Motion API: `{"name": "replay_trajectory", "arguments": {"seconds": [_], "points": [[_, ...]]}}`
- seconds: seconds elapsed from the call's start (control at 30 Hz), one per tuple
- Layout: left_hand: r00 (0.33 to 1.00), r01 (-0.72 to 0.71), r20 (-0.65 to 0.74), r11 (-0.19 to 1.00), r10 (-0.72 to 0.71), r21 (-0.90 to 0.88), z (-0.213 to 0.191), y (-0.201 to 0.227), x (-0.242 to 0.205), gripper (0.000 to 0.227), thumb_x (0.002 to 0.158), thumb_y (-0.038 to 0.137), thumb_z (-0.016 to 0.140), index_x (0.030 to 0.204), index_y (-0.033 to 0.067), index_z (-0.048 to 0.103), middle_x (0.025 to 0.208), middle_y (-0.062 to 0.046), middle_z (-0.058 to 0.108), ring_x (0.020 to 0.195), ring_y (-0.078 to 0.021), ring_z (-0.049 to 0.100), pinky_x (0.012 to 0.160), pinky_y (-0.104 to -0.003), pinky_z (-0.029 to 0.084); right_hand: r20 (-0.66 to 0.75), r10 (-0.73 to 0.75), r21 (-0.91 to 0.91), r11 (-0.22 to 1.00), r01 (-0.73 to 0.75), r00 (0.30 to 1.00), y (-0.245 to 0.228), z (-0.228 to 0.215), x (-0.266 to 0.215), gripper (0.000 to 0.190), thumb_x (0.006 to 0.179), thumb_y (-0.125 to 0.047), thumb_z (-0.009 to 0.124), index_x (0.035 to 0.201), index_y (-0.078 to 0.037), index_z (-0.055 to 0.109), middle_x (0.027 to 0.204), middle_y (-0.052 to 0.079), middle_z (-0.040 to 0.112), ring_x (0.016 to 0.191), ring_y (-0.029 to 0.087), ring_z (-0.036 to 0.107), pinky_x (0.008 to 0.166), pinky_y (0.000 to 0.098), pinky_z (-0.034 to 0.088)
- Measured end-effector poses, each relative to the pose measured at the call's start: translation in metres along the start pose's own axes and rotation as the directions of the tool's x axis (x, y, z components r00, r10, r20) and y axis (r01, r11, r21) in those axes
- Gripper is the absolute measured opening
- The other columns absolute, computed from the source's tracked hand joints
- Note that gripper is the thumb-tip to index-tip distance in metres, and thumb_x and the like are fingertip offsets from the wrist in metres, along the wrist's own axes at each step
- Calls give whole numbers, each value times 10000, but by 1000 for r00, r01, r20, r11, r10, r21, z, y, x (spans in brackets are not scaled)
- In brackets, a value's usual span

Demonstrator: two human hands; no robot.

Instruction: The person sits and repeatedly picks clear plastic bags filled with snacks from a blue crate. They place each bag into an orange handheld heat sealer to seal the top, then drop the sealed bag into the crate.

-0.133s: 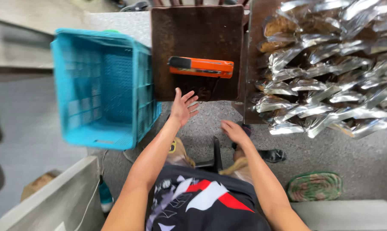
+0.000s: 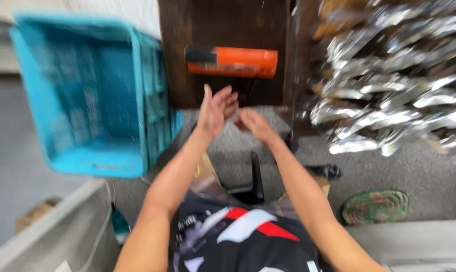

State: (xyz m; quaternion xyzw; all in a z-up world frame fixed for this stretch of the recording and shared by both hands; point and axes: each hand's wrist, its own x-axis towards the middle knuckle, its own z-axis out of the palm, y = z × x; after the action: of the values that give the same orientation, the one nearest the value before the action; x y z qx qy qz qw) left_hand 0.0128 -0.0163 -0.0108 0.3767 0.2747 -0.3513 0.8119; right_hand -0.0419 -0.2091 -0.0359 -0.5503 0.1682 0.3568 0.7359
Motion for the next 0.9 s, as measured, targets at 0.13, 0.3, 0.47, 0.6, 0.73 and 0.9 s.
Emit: {"name": "replay_trajectory", "arguments": {"seconds": [0.13,0.3,0.47,0.6,0.73,0.9], "points": [[983,-158,79,982,166,-100,-7,9,4,896,989,748,295,1536,58,462,1491,-165,544,1387,-342,522,1174,-475,418,34,-123,106,987,119,992,9,-16,35,306,1089,-275,489,1255,-54,622,1092,68,703,1048,181,700,959,392,605],[931,-248,235,956,279,-154,-10,4,0,810,1010,698,328,1503,75,486,1471,-161,565,1379,-321,545,1166,-498,443,103,-329,201,931,305,939,20,-28,31,341,1128,-299,490,1240,-15,643,1048,98,713,1025,212,714,972,424,599],[900,-342,210,917,383,-205,-25,-25,-39,707,1045,623,423,1496,84,504,1461,-132,568,1370,-301,547,1156,-474,440,78,-287,217,940,265,955,39,-14,3,345,1114,-310,511,1249,-15,630,1058,102,708,1020,241,712,956,460,603],[903,-370,158,909,401,-191,-39,-28,-76,655,1024,581,425,1442,88,532,1359,-101,629,1257,-274,609,1061,-469,490,113,-322,235,928,290,940,35,-6,-27,357,1108,-323,476,1258,-30,613,1057,110,721,1018,260,713,946,469,592],[787,-601,64,785,614,-151,-82,-9,-99,528,1063,444,530,1426,64,577,1301,-116,670,1118,-243,664,951,-408,555,42,-417,201,894,401,908,27,0,-58,379,1116,-334,455,1264,-36,636,1050,108,734,977,268,710,926,453,588],[396,-871,-76,401,915,285,-167,28,-153,271,1081,165,640,1329,57,631,1280,-85,664,1123,-163,626,933,-294,521,-34,-504,234,836,497,863,10,0,-114,379,1168,-351,441,1281,-44,634,1079,109,722,1044,261,712,994,461,593]]}}
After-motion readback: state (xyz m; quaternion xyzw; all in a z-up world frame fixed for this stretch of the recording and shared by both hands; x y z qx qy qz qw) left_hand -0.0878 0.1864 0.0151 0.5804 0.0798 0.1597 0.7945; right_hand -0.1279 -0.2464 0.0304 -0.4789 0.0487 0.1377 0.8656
